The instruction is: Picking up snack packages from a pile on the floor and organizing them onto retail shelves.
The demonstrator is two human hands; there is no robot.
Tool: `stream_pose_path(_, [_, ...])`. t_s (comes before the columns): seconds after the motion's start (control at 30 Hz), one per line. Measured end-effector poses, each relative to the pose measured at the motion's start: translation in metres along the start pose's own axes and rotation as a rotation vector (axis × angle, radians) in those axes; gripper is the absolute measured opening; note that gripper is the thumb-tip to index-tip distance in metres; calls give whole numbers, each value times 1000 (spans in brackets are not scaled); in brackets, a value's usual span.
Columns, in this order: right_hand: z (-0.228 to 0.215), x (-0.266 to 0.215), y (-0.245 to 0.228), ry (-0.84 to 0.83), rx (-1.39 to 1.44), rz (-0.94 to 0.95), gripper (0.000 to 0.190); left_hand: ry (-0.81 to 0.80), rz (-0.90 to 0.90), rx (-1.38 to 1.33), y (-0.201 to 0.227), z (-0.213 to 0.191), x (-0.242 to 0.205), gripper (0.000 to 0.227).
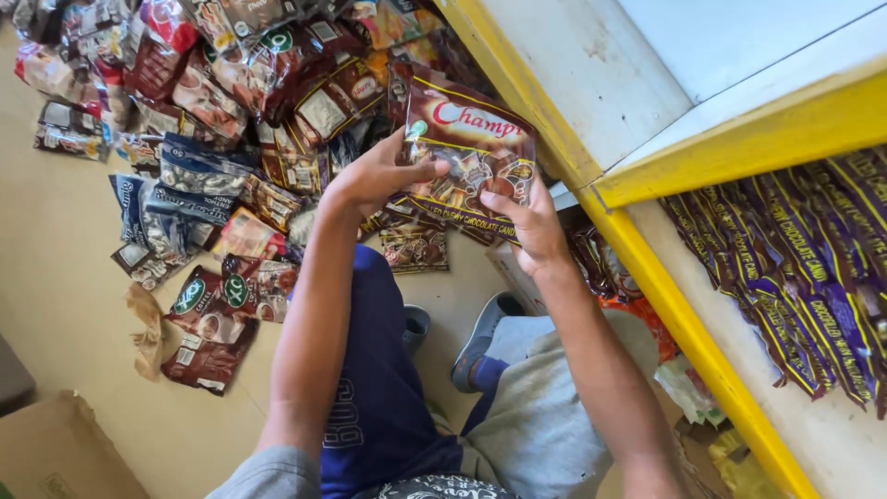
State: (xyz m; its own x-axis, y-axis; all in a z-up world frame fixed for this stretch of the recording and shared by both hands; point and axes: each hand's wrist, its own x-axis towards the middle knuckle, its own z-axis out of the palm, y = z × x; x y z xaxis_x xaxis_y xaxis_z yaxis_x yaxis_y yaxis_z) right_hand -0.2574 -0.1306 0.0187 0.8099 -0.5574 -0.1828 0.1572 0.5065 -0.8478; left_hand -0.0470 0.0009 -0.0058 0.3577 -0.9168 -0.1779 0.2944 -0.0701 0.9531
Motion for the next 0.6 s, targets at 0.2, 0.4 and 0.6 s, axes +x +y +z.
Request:
stream_pose_path(0.2, [-11, -11, 5, -37, -111, -30, 64, -27, -30, 66, 6, 0, -22, 81])
stream_pose_path(0.4, [-10, -56, -9, -25, -40, -7, 43, -92, 28, 84, 23, 31, -61, 82])
stream_pose_path(0.6, [-20, -97, -9, -13, -87, -83, 43, -178, 78, 148, 15, 55, -90, 80])
